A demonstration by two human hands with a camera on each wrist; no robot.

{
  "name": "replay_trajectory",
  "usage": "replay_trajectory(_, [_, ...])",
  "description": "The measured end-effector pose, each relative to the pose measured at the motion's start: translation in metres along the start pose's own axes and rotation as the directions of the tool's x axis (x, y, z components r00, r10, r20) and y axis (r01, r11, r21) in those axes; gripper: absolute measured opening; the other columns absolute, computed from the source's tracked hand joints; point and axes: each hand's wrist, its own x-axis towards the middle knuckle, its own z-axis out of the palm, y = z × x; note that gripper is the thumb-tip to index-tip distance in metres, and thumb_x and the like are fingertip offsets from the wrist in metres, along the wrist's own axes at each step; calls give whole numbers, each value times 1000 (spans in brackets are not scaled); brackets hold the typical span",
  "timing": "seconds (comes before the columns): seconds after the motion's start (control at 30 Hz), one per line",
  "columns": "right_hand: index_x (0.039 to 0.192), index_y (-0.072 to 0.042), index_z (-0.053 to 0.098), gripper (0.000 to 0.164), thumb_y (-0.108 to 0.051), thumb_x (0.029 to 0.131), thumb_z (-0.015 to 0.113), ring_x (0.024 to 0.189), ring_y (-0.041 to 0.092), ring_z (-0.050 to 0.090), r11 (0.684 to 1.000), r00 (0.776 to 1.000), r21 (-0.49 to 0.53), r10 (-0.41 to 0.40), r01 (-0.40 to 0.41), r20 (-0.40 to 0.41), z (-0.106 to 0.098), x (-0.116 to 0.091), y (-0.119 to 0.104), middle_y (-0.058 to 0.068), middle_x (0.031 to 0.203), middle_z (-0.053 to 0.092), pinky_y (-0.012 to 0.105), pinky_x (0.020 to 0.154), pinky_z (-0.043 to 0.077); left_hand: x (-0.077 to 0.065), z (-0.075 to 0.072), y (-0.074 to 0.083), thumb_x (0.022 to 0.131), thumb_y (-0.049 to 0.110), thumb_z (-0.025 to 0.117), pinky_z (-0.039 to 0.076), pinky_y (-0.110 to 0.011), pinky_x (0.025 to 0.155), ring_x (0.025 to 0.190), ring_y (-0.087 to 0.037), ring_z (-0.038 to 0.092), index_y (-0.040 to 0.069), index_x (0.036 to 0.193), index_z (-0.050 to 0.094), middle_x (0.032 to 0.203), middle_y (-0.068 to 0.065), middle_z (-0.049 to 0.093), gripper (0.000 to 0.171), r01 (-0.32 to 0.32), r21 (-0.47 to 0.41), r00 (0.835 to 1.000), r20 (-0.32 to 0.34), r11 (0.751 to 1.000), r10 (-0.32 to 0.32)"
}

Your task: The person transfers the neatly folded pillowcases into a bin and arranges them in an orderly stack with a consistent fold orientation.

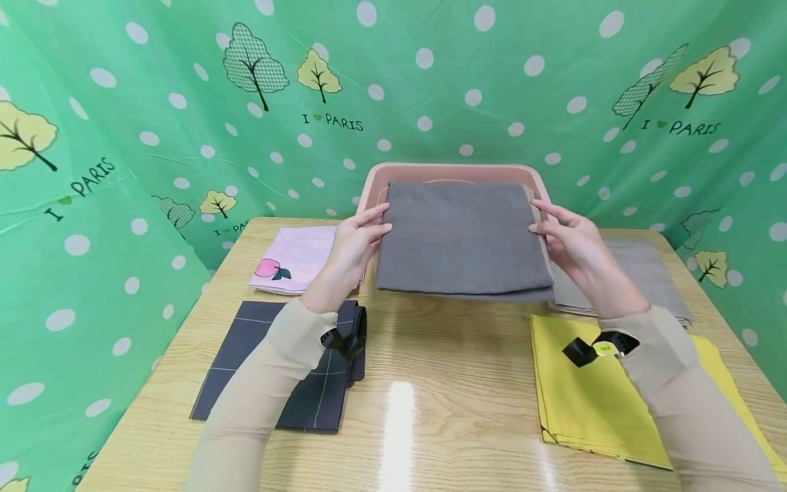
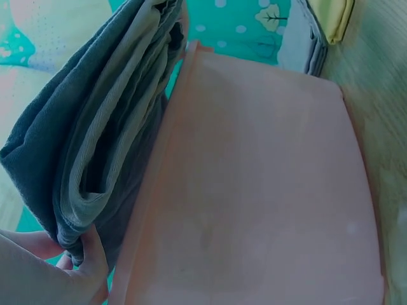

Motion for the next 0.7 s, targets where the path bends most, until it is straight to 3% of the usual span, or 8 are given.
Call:
replay_trajectory(0.17, [134,-21,39,61,1,80,59,57,3,45,999,1000,-29,21,-22,-8,1,7,-3,-7,147,7,15,57,41,8,2,2,82,-8,54,39,-19,71,104,-6,46,6,123,53,131,-4,44,43,1,-20,1000,0,1000,-1])
replay_trajectory(0.37, [137,-19,34,63,1,82,56,55,3,43,998,999,-46,44,-45,-18,3,14,-7,-6,144,14,16,54,39,16,3,4,81,-9,54,41,-19,75,115,-7,43,5,122,53,133,-3,43,43,5,-18,1000,-8,1000,-5])
replay_trajectory(0.47, [136,-21,36,62,0,82,57,55,5,44,997,998,-56,59,-60,-27,4,18,-9,0,133,27,19,54,39,20,3,5,80,-10,54,42,-16,72,111,-6,46,4,121,54,133,-1,44,43,5,-29,1000,-16,1000,-6])
replay_trajectory(0.6, [135,-24,39,62,-1,81,58,55,6,45,993,995,-79,84,-88,-52,5,22,-13,-2,112,39,23,57,41,25,5,7,80,-11,54,41,-14,63,91,-3,52,5,121,54,132,3,45,44,19,-37,1000,-20,999,-20])
replay_trajectory(0.7, [133,-26,40,62,-1,80,59,61,6,51,990,992,-76,110,-115,-66,5,26,-16,-2,110,42,24,61,44,29,6,8,81,-10,54,43,-17,63,78,-5,53,6,121,54,130,4,47,44,31,-27,999,-24,999,-32])
